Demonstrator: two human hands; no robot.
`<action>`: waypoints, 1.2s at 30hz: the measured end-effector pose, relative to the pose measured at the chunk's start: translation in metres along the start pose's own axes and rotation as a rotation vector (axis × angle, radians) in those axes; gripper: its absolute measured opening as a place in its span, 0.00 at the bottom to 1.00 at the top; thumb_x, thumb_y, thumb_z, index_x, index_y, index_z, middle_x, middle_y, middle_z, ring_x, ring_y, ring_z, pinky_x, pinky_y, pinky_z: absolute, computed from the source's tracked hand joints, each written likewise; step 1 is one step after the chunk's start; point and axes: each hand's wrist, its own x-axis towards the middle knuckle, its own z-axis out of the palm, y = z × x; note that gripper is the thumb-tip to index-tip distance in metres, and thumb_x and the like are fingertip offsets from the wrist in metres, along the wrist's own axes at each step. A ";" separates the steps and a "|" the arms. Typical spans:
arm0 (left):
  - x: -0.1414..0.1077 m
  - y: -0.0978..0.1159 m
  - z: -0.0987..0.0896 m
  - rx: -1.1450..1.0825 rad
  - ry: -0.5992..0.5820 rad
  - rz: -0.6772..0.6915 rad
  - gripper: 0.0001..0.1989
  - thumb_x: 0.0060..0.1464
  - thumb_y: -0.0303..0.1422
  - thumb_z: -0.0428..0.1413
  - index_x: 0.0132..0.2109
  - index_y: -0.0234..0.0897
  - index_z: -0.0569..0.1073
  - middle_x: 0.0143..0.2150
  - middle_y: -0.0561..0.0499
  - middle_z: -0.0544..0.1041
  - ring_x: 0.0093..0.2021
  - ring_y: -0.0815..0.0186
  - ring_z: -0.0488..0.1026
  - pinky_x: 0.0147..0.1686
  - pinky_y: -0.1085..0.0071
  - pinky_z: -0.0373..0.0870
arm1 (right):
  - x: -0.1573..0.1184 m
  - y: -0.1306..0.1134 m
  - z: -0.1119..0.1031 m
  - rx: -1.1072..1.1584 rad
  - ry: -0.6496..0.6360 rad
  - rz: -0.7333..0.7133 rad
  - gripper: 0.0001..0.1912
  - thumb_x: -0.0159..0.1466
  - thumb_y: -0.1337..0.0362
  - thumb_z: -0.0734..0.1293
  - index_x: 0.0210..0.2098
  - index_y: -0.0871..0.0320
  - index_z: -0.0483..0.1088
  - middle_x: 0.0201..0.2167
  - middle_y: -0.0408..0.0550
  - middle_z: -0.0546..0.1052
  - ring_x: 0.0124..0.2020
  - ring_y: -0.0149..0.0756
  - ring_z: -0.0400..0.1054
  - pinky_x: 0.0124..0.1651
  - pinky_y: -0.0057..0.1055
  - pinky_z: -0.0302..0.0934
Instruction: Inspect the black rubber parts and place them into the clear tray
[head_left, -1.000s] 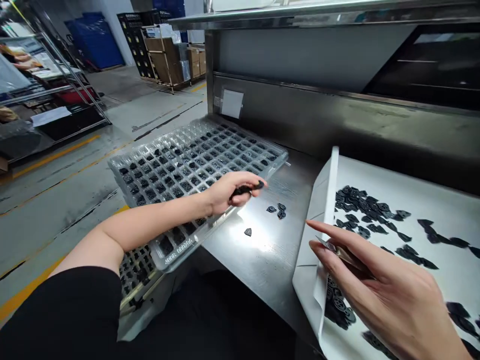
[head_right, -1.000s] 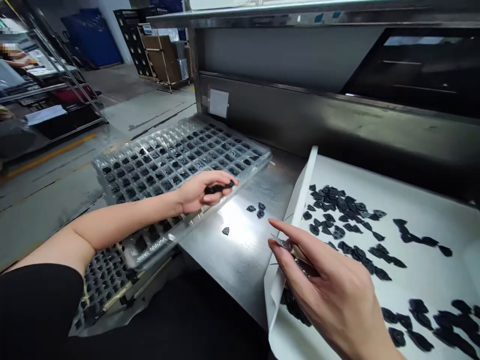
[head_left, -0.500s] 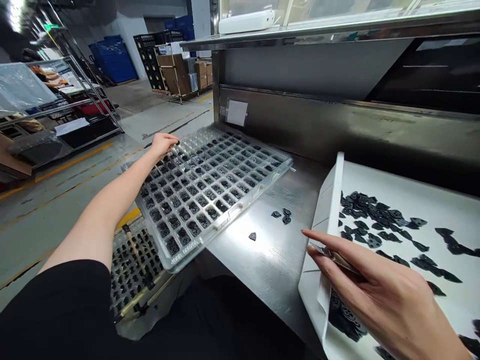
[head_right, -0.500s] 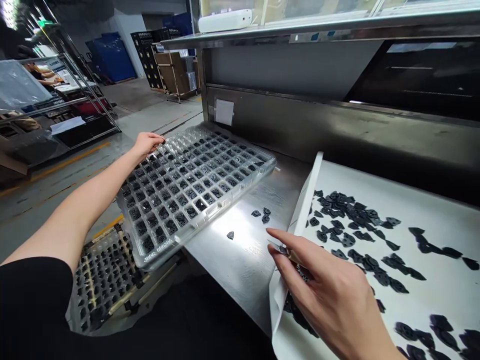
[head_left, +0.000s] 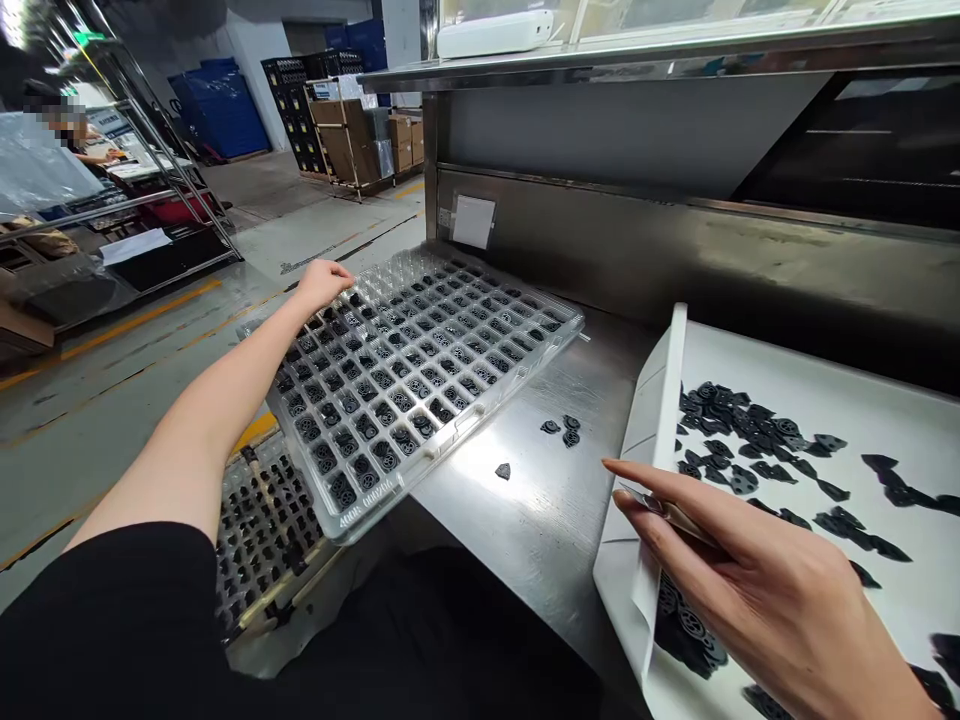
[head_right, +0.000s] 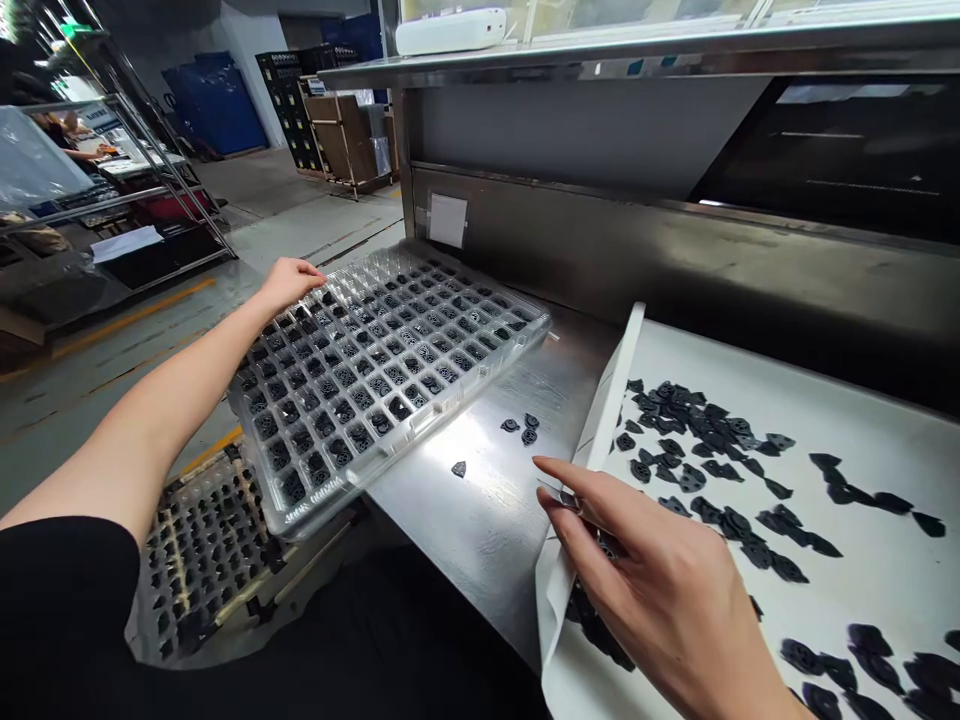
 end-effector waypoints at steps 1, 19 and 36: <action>0.000 0.000 0.001 0.024 0.010 0.012 0.11 0.50 0.34 0.67 0.40 0.33 0.81 0.31 0.49 0.77 0.33 0.64 0.65 0.40 0.69 0.62 | 0.000 0.001 0.000 0.002 -0.013 0.001 0.16 0.78 0.54 0.66 0.62 0.48 0.76 0.42 0.44 0.85 0.28 0.31 0.77 0.29 0.25 0.69; -0.080 0.101 0.029 -0.643 -0.366 0.143 0.34 0.70 0.58 0.48 0.51 0.29 0.79 0.25 0.54 0.65 0.18 0.74 0.49 0.20 0.75 0.48 | 0.004 -0.009 0.000 0.095 0.085 -0.072 0.12 0.77 0.60 0.66 0.58 0.50 0.77 0.41 0.44 0.85 0.32 0.32 0.80 0.33 0.26 0.73; -0.281 0.227 0.119 -1.010 -1.283 0.180 0.40 0.68 0.64 0.47 0.64 0.32 0.76 0.46 0.37 0.84 0.15 0.77 0.56 0.15 0.74 0.45 | 0.011 -0.018 0.000 0.231 0.206 0.084 0.13 0.73 0.63 0.73 0.56 0.53 0.82 0.37 0.44 0.84 0.28 0.28 0.68 0.34 0.28 0.62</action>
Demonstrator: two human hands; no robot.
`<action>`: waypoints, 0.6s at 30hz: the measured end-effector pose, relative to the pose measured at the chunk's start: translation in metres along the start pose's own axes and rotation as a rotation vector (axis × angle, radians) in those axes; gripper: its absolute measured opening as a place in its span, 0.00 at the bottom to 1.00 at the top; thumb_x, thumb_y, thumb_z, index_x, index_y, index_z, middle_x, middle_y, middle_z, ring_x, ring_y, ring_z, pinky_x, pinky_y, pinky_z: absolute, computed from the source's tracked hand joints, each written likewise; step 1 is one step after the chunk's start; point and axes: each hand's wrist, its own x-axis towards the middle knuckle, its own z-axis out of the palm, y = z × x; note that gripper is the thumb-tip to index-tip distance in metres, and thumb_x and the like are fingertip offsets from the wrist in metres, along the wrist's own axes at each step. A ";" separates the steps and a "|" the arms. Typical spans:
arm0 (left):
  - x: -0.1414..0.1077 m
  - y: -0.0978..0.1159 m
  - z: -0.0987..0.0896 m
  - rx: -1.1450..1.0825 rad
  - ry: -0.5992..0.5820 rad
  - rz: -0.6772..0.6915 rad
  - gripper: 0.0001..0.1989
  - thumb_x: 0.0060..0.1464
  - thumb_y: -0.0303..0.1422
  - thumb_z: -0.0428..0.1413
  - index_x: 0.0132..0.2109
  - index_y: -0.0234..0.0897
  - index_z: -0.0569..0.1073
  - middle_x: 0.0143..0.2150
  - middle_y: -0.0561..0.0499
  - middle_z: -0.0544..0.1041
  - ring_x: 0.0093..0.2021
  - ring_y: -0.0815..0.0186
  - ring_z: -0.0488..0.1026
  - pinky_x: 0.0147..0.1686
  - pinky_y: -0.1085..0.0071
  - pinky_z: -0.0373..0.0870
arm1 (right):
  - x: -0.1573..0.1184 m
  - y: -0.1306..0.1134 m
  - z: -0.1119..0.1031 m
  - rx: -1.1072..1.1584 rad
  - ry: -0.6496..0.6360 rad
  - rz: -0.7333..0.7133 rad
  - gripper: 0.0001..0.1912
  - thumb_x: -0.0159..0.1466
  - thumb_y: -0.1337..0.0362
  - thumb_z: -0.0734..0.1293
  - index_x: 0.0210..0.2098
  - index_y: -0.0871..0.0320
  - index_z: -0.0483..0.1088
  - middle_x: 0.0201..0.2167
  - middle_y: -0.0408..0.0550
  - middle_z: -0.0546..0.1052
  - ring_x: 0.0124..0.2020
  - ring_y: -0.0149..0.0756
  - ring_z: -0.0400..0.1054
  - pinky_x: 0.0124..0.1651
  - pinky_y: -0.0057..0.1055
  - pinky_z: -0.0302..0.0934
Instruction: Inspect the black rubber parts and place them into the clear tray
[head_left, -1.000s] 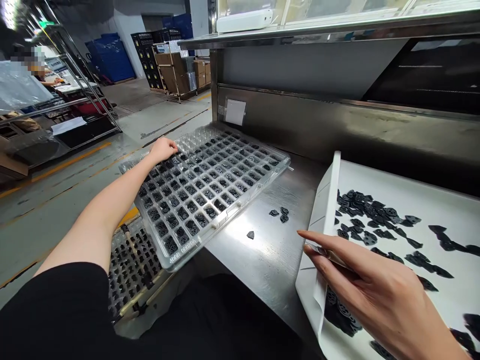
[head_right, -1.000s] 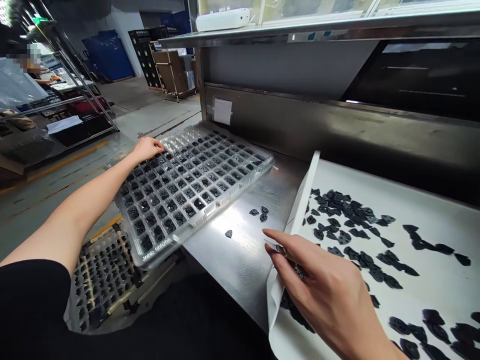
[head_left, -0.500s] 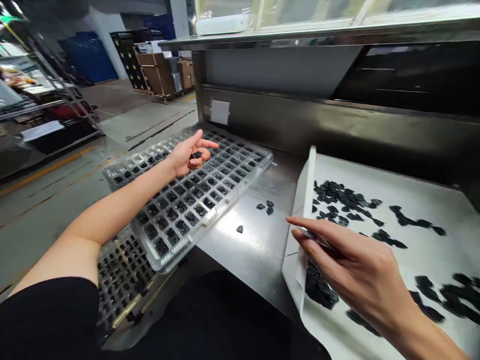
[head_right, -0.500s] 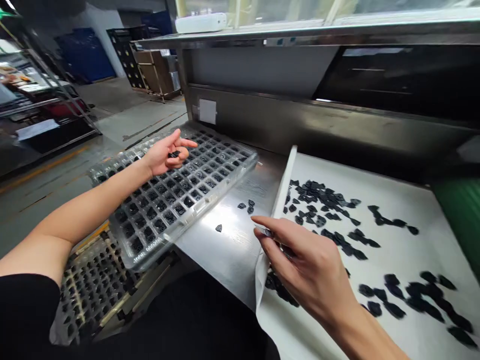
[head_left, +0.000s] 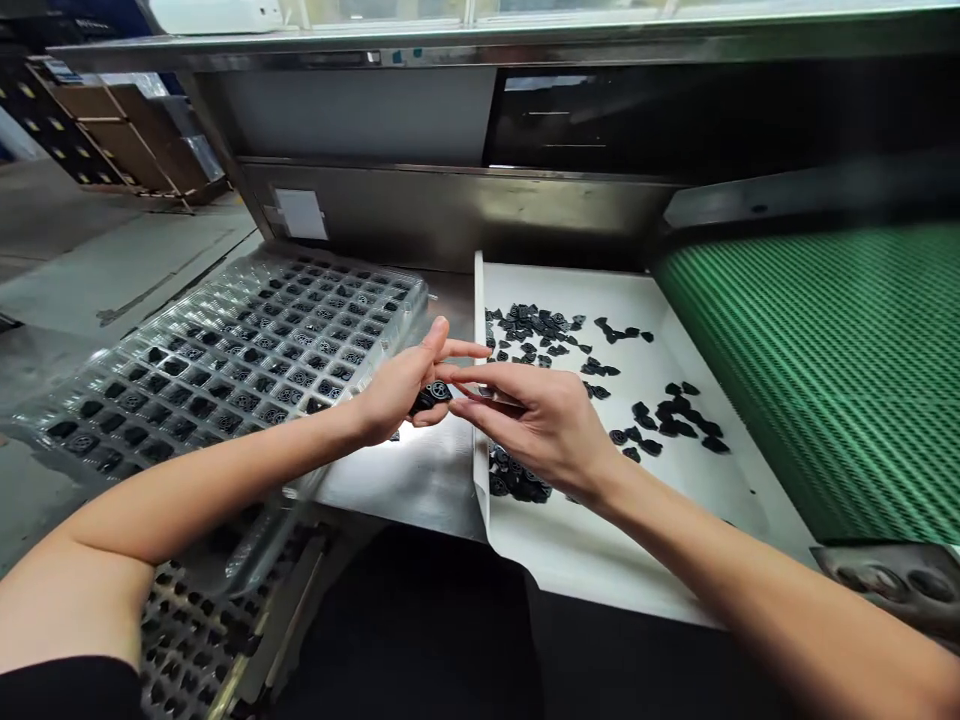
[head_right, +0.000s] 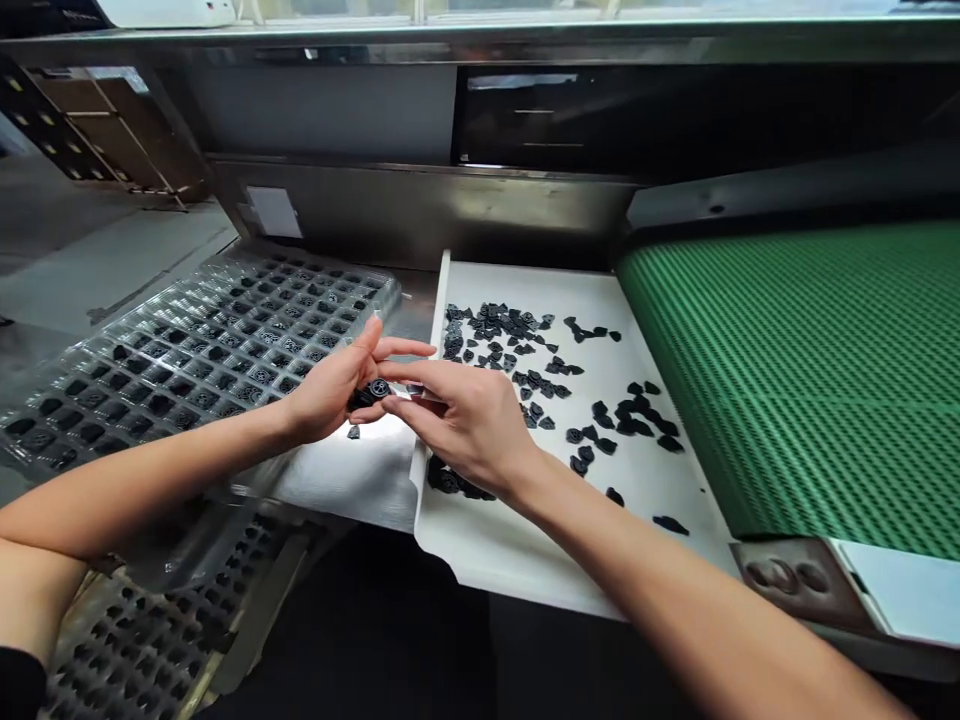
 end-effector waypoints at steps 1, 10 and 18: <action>0.000 -0.001 0.004 0.020 0.012 0.013 0.41 0.68 0.65 0.48 0.64 0.33 0.76 0.46 0.37 0.83 0.15 0.77 0.56 0.16 0.74 0.45 | 0.000 -0.001 -0.001 -0.026 -0.009 0.018 0.14 0.72 0.62 0.73 0.56 0.53 0.82 0.33 0.42 0.82 0.28 0.29 0.66 0.34 0.28 0.61; -0.006 -0.006 0.020 0.044 0.049 0.024 0.44 0.61 0.69 0.52 0.65 0.37 0.75 0.44 0.41 0.83 0.19 0.74 0.57 0.16 0.73 0.46 | 0.001 -0.003 -0.002 -0.183 -0.088 0.073 0.16 0.69 0.64 0.75 0.56 0.47 0.83 0.29 0.39 0.76 0.31 0.29 0.68 0.36 0.27 0.56; -0.009 -0.006 0.013 0.010 0.002 0.020 0.37 0.66 0.63 0.53 0.60 0.34 0.79 0.32 0.48 0.76 0.19 0.74 0.56 0.18 0.74 0.46 | 0.000 -0.002 -0.001 -0.156 -0.017 -0.018 0.10 0.72 0.64 0.71 0.51 0.54 0.83 0.34 0.42 0.80 0.28 0.27 0.67 0.35 0.28 0.58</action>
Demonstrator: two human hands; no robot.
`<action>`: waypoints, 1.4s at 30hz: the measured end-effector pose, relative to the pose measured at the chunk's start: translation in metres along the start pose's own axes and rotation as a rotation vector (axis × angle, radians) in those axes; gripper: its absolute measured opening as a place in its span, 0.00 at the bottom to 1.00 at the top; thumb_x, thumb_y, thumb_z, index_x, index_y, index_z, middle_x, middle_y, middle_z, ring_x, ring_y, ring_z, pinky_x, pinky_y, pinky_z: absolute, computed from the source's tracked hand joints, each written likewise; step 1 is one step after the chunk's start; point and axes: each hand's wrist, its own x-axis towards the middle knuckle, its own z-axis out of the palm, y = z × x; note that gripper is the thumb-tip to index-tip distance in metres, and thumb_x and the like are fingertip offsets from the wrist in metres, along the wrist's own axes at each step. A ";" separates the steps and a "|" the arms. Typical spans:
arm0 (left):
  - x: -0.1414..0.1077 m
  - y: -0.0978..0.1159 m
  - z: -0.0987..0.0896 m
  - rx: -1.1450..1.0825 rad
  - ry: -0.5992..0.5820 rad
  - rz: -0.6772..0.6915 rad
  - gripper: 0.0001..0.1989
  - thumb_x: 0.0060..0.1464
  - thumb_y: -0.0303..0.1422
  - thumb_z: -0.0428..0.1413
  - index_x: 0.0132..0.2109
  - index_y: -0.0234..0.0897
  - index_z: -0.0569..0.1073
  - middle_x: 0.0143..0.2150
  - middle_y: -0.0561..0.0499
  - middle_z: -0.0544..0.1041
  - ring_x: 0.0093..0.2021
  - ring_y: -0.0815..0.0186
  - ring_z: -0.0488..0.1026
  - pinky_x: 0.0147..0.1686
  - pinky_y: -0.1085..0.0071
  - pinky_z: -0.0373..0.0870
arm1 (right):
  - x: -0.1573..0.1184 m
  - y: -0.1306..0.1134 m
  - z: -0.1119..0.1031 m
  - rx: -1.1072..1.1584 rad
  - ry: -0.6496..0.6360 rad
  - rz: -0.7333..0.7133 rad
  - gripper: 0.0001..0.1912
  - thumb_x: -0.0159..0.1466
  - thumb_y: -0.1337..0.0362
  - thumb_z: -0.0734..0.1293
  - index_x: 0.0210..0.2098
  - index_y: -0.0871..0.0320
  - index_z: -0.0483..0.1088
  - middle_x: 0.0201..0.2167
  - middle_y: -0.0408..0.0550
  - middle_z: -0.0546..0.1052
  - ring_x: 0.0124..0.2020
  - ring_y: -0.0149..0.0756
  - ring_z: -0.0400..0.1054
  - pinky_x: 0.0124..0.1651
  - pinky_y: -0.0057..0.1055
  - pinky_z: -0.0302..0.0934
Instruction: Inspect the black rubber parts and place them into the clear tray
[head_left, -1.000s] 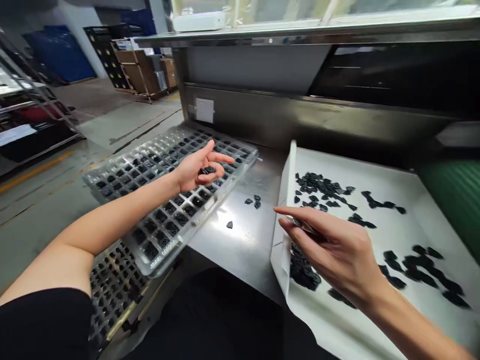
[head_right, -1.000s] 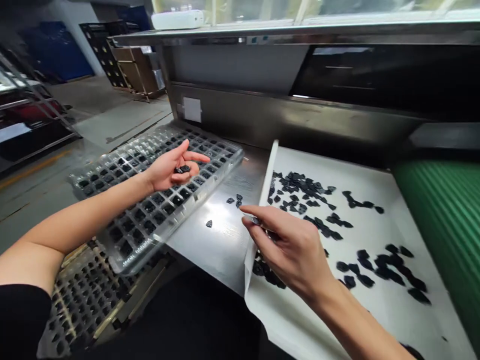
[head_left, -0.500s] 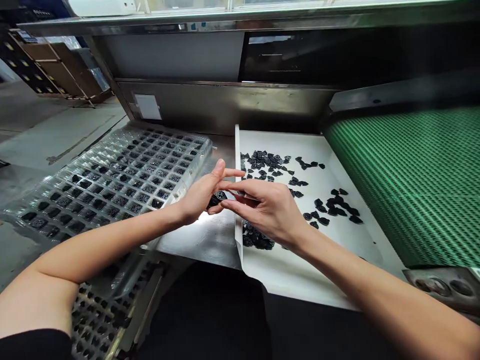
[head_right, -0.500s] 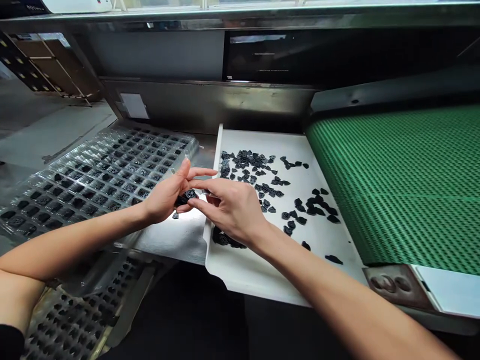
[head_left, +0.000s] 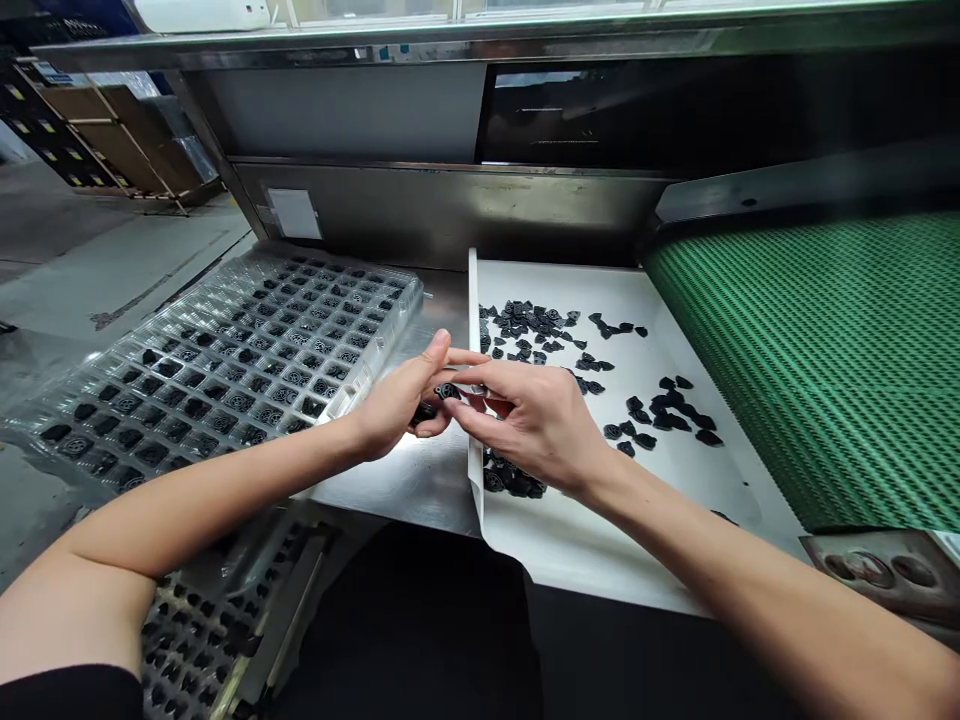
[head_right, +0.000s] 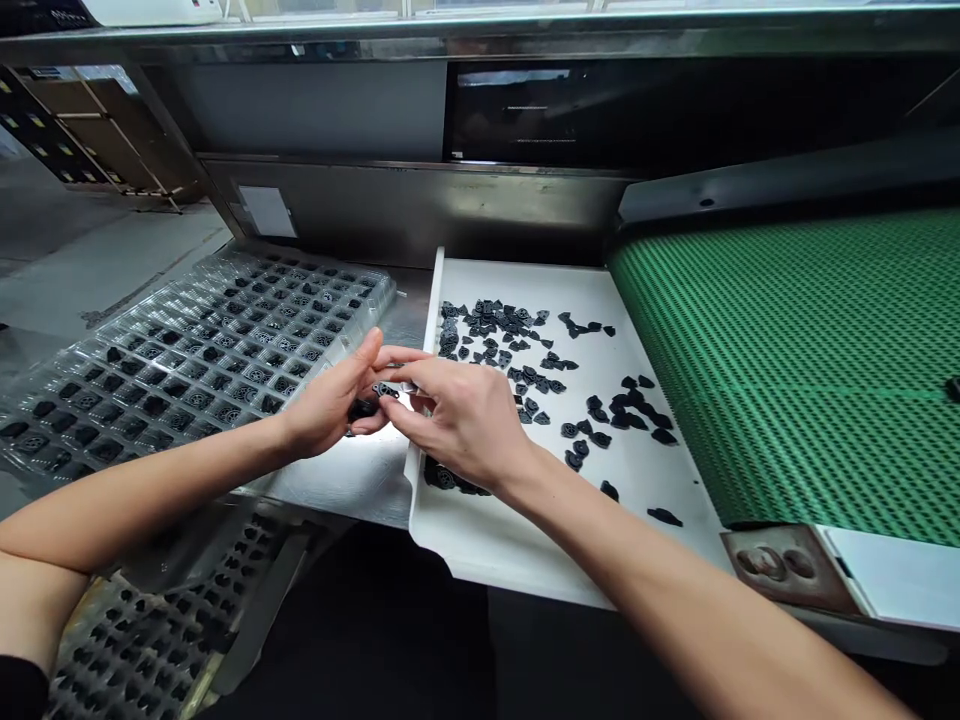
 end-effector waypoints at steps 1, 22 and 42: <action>-0.003 0.001 -0.003 -0.010 -0.001 0.003 0.33 0.67 0.59 0.55 0.58 0.34 0.79 0.28 0.51 0.73 0.18 0.74 0.55 0.18 0.74 0.45 | 0.000 0.000 -0.001 -0.009 0.032 -0.019 0.10 0.72 0.62 0.71 0.50 0.57 0.83 0.33 0.43 0.80 0.27 0.28 0.66 0.35 0.28 0.58; -0.036 -0.014 -0.023 -0.192 0.150 -0.042 0.14 0.55 0.36 0.74 0.48 0.38 0.86 0.23 0.58 0.69 0.16 0.81 0.51 0.17 0.77 0.39 | -0.003 -0.006 0.008 -0.033 0.041 -0.071 0.13 0.75 0.56 0.70 0.45 0.60 0.80 0.27 0.41 0.73 0.26 0.29 0.63 0.31 0.31 0.55; -0.045 -0.017 -0.036 -0.216 0.202 -0.065 0.14 0.53 0.37 0.74 0.47 0.38 0.88 0.25 0.53 0.75 0.14 0.82 0.51 0.17 0.76 0.40 | -0.004 0.004 0.012 0.018 -0.073 -0.142 0.17 0.79 0.62 0.66 0.64 0.60 0.72 0.51 0.52 0.84 0.42 0.34 0.80 0.40 0.29 0.68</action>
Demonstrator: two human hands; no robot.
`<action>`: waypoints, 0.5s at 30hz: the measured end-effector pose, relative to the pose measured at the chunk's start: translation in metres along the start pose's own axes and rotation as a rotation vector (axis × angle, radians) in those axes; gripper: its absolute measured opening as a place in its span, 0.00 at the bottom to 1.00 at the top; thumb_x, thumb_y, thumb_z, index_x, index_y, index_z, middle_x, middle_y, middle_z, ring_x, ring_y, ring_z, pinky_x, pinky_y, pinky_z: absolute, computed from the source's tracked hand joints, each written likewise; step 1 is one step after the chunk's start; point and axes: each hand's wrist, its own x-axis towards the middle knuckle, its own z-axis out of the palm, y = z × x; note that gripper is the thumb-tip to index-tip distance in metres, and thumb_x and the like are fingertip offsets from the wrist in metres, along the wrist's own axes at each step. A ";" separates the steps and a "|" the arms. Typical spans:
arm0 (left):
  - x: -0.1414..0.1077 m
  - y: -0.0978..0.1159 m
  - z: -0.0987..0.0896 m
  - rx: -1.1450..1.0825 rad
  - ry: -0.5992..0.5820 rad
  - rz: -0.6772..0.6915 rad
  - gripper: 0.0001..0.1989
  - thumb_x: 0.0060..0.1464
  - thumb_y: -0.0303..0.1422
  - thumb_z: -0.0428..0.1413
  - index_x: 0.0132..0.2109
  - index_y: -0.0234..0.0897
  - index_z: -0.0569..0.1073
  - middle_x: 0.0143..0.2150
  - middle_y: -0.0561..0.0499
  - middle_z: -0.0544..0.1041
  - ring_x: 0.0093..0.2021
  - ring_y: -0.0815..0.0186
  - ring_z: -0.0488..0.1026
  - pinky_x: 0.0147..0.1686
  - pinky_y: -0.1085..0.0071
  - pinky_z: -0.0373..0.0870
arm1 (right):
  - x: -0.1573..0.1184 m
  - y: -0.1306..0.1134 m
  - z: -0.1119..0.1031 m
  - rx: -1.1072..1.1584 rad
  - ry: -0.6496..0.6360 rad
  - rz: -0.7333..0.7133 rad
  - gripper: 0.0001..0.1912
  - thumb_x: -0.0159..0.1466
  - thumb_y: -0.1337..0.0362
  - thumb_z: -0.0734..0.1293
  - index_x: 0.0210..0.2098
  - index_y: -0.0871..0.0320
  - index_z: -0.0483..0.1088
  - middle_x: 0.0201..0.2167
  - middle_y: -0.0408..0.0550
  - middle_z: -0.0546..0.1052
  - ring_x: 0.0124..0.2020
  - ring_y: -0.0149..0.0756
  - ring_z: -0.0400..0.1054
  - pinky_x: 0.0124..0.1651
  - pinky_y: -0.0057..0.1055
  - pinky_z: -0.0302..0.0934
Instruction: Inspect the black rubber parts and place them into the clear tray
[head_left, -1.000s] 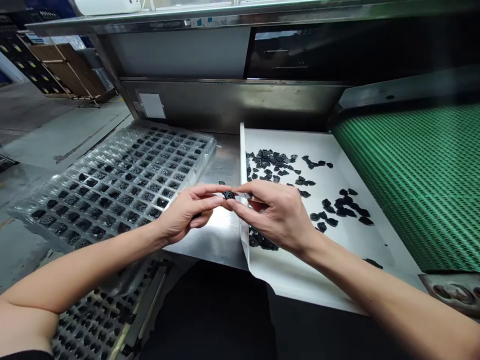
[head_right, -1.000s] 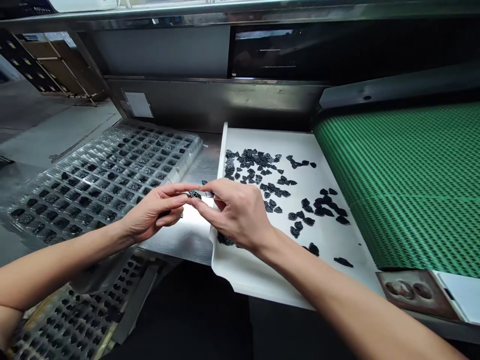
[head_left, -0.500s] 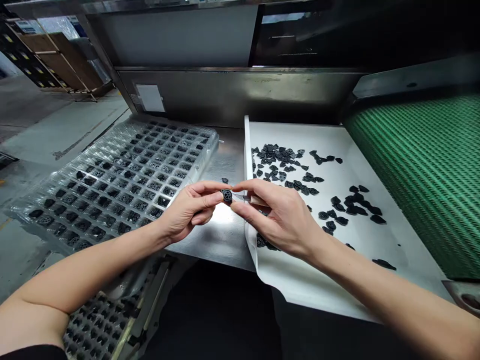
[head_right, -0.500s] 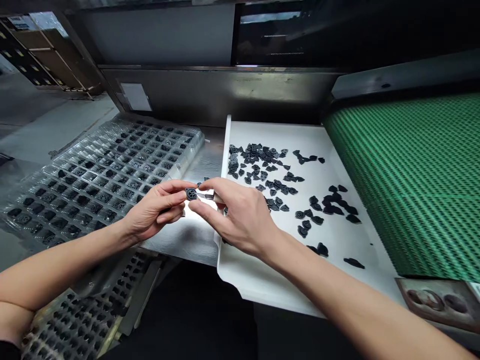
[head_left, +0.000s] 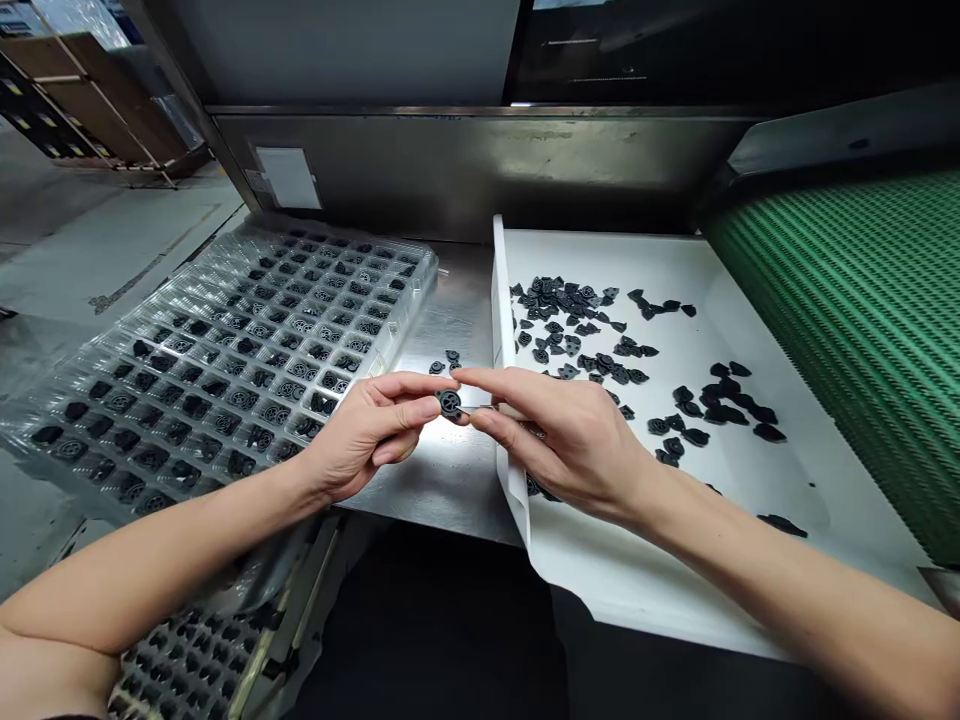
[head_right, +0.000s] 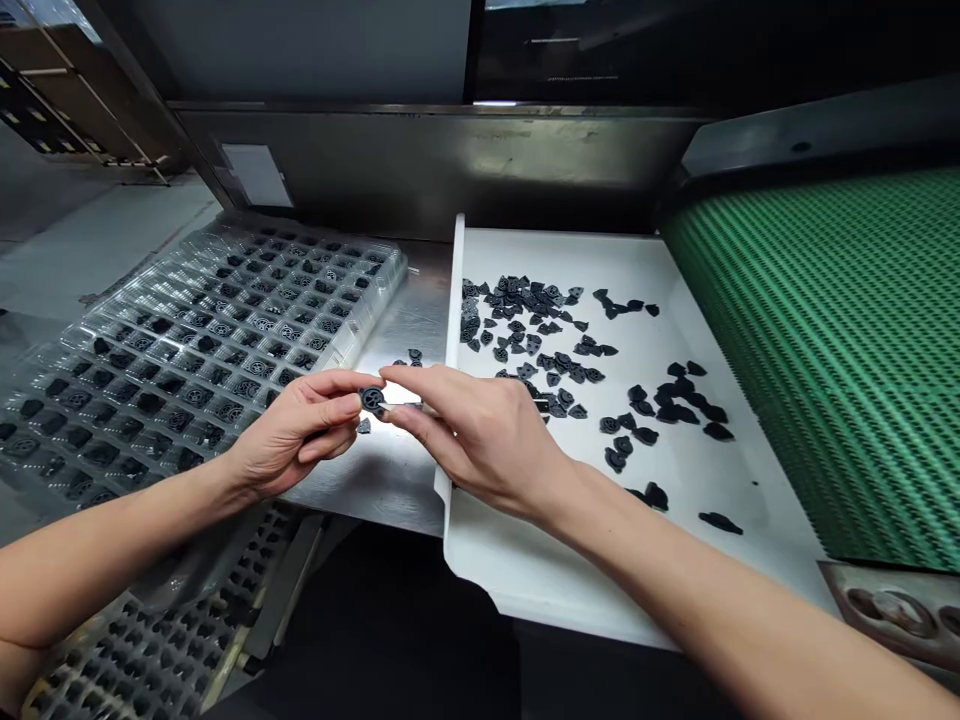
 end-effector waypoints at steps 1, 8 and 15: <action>0.000 0.000 0.000 0.006 0.002 -0.001 0.14 0.53 0.37 0.74 0.47 0.38 0.88 0.24 0.54 0.74 0.14 0.82 0.51 0.17 0.76 0.40 | 0.000 0.000 0.000 0.005 -0.006 -0.001 0.17 0.78 0.62 0.66 0.64 0.59 0.72 0.52 0.52 0.84 0.44 0.35 0.81 0.41 0.29 0.69; -0.002 0.000 -0.003 0.022 -0.023 -0.009 0.13 0.55 0.37 0.74 0.46 0.39 0.88 0.29 0.49 0.80 0.15 0.82 0.53 0.16 0.77 0.41 | 0.000 -0.001 -0.003 0.016 -0.041 0.001 0.16 0.78 0.63 0.66 0.63 0.59 0.73 0.52 0.50 0.84 0.46 0.35 0.81 0.42 0.28 0.70; -0.003 0.002 -0.003 0.009 -0.090 -0.022 0.11 0.57 0.36 0.72 0.47 0.40 0.89 0.36 0.44 0.84 0.15 0.83 0.54 0.16 0.79 0.41 | 0.000 -0.001 -0.003 0.042 -0.020 -0.047 0.14 0.78 0.66 0.67 0.61 0.60 0.74 0.46 0.47 0.85 0.40 0.32 0.79 0.38 0.27 0.67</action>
